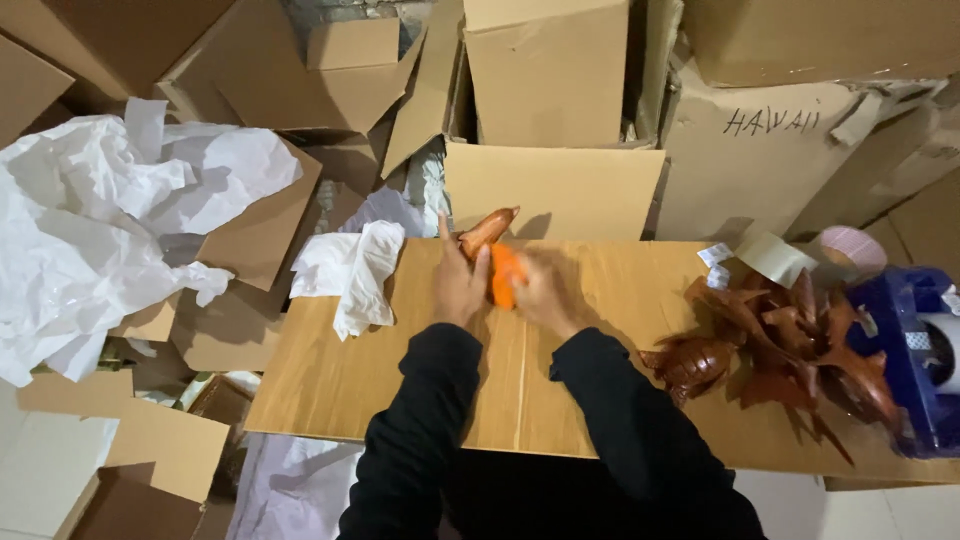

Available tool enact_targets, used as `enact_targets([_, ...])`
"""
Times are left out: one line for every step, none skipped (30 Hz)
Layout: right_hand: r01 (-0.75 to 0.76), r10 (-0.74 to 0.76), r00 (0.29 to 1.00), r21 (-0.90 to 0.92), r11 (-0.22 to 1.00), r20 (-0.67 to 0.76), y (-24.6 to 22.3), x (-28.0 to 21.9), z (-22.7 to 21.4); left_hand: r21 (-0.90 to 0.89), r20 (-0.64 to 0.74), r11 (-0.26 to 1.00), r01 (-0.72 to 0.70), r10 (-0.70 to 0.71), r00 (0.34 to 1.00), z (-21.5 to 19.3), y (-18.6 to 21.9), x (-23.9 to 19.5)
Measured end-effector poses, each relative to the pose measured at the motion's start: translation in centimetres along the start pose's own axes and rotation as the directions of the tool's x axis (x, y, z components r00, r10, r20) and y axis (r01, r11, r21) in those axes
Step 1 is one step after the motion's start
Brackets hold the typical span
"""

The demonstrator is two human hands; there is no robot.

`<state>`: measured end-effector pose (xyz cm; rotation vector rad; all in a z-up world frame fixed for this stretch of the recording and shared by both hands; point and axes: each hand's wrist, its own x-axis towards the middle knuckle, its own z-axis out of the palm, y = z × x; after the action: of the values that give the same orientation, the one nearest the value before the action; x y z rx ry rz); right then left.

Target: Cleaning a wooden figurine by wiping it with an orange cloth.

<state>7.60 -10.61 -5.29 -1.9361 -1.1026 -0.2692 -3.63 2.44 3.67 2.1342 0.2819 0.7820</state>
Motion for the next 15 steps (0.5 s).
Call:
enact_targets([-0.083, 0.152, 0.963, 0.289, 0.954, -0.224, 1.0, 0.3, 0.4, 0.066, 0.004, 0.998, 0.025, -0.026, 1.000, -0.2, -0.5, 0.3])
enact_targets([-0.086, 0.350, 0.857, 0.563, 0.822, -0.380, 2.1, 0.5, 0.8, 0.131, 0.006, 0.990, 0.050, -0.051, 0.999, -0.4, -0.9, 0.7])
enact_targets([-0.085, 0.349, 0.857, 0.564, 0.822, -0.379, 0.7, 1.1, -1.1, 0.132, 0.004, 0.990, 0.050, -0.051, 0.999, 0.4, -2.0, 0.7])
enact_targets([-0.213, 0.574, 0.751, 0.702, 0.680, -0.328, -0.7, 1.7, -3.0, 0.190, 0.042, 0.981, 0.028, -0.037, 0.998, 1.2, -3.1, 0.7])
enact_targets([-0.302, 0.760, 0.606, 0.815, 0.495, -0.237, -2.1, 2.4, -5.0, 0.246, 0.081, 0.969, 0.002, -0.023, 0.996, 2.0, -4.1, 0.9])
enact_targets([-0.300, 0.758, 0.607, 0.815, 0.496, -0.238, -3.9, 2.8, -5.9, 0.246, 0.079, 0.969, 0.001, -0.021, 0.997, 2.2, -4.0, 0.7])
enact_targets([-0.275, 0.755, 0.636, 0.867, 0.415, -0.159, -5.7, 3.1, -6.8, 0.272, 0.083, 0.961, -0.054, 0.032, 0.996, 2.3, -3.8, 0.6])
enact_targets([-0.253, 0.741, 0.667, 0.910, 0.328, -0.082, -7.4, 3.5, -7.7, 0.296, 0.089, 0.949, -0.108, 0.085, 0.992, 2.5, -3.7, 0.5])
enact_targets([-0.253, 0.743, 0.664, 0.911, 0.326, -0.082, -5.5, 2.7, -6.5, 0.297, 0.093, 0.949, -0.109, 0.085, 0.992, 2.8, -4.0, 0.4])
enact_targets([-0.374, 0.690, 0.724, 0.833, 0.408, -0.013, -3.7, 1.9, -5.2, 0.339, 0.118, 0.928, -0.157, 0.124, 0.985, 3.1, -4.3, 0.4])
enact_targets([-0.472, 0.633, 0.771, 0.729, 0.496, 0.069, -1.8, 1.4, -4.0, 0.378, 0.140, 0.903, -0.205, 0.163, 0.977, 3.3, -4.6, 0.7])
enact_targets([-0.471, 0.632, 0.772, 0.729, 0.496, 0.068, -0.3, 1.5, -3.1, 0.379, 0.138, 0.902, -0.206, 0.164, 0.977, 3.4, -4.7, 0.7])
enact_targets([-0.383, 0.590, 0.800, 0.667, 0.639, -0.107, 1.1, 1.4, -2.2, 0.363, 0.152, 0.907, -0.212, 0.167, 0.974, 3.4, -4.8, 0.6])
enact_targets([-0.294, 0.517, 0.811, 0.574, 0.764, -0.273, 2.6, 1.4, -1.2, 0.347, 0.165, 0.912, -0.218, 0.170, 0.972, 3.5, -5.0, 0.5])
enact_targets([-0.296, 0.519, 0.810, 0.575, 0.763, -0.272, 1.0, 1.6, -1.7, 0.348, 0.166, 0.912, -0.217, 0.168, 0.972, 3.3, -4.5, 0.4])
